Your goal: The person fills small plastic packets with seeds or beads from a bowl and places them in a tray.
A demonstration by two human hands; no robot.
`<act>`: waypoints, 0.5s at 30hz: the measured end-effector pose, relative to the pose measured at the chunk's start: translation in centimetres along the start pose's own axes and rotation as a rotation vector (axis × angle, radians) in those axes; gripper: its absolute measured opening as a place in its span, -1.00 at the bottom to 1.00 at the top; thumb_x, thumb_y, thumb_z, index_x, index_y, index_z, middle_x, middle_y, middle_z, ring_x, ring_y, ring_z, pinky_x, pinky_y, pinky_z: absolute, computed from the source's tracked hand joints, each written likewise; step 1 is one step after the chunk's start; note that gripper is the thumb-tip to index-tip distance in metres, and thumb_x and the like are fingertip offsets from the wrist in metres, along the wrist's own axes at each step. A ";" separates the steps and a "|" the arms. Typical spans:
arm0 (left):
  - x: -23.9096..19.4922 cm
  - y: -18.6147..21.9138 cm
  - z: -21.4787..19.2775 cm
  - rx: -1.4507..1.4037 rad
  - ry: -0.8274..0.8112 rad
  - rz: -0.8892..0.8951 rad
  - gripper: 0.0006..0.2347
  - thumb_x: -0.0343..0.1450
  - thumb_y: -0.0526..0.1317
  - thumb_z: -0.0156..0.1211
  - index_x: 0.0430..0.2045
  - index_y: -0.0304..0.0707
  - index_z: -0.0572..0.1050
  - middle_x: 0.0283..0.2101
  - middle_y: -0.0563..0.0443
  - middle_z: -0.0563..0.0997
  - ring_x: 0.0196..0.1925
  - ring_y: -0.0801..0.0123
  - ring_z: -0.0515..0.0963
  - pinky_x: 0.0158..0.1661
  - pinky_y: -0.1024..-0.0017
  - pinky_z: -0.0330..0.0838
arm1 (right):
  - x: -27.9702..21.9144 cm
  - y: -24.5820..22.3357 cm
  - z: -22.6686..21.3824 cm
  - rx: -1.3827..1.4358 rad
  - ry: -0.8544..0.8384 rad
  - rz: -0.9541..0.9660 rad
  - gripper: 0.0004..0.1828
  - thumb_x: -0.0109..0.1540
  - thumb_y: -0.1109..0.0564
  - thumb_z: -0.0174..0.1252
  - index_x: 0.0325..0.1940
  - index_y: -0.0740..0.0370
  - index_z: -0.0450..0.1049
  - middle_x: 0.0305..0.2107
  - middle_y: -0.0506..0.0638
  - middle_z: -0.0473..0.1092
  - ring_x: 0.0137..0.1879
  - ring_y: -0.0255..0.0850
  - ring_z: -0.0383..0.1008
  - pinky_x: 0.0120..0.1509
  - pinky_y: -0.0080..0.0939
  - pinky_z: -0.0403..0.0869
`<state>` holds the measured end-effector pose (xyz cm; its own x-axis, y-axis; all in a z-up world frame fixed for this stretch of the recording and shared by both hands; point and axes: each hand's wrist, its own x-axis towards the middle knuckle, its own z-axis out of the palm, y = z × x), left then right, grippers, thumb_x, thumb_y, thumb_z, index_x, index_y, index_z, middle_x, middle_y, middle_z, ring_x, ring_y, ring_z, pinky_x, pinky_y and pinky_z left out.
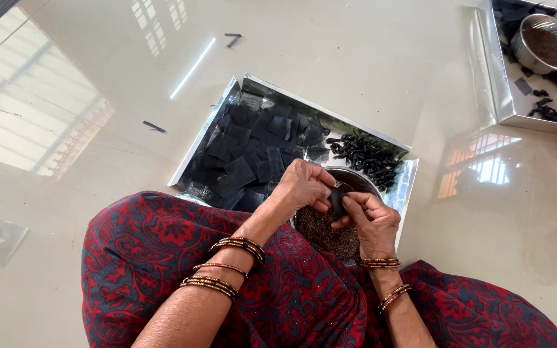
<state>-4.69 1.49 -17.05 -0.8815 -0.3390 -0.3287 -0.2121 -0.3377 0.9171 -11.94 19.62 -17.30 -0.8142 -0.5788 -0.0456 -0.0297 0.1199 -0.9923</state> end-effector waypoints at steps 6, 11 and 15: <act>-0.3 0.4 0.5 0.131 0.026 0.066 -0.86 0.36 -0.32 0.41 -0.49 -0.51 0.64 -0.52 -0.11 0.64 -0.57 0.47 0.60 -0.55 0.55 0.57 | -0.2 -0.6 0.3 0.056 -0.040 -0.001 -0.77 0.22 0.28 0.27 -0.06 0.45 0.54 -0.29 0.08 0.57 -0.34 -0.29 0.61 -0.24 -0.23 0.69; 0.2 -0.5 0.4 0.000 0.009 0.044 -0.93 0.20 -0.52 0.31 -0.51 -0.55 0.61 -0.53 -0.12 0.65 -0.58 0.37 0.65 -0.54 0.49 0.63 | 0.1 -0.2 -0.7 0.268 -0.038 0.010 -0.81 0.22 0.37 0.27 -0.07 0.46 0.53 -0.25 0.11 0.55 -0.23 -0.22 0.60 -0.18 -0.19 0.69; -0.5 0.9 0.3 -0.148 -0.054 0.021 -0.89 0.22 -0.52 0.30 -0.44 -0.54 0.61 -0.49 -0.09 0.65 -0.55 0.38 0.66 -0.51 0.47 0.65 | 0.5 -1.0 -1.4 0.371 -0.033 0.041 -0.81 0.22 0.38 0.27 -0.07 0.44 0.53 -0.26 0.10 0.55 -0.22 -0.22 0.61 -0.17 -0.17 0.68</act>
<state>-4.62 1.63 -15.98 -0.9076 -0.3007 -0.2930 -0.1319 -0.4583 0.8789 -13.08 20.33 -16.16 -0.7910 -0.6060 -0.0837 0.2197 -0.1536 -0.9634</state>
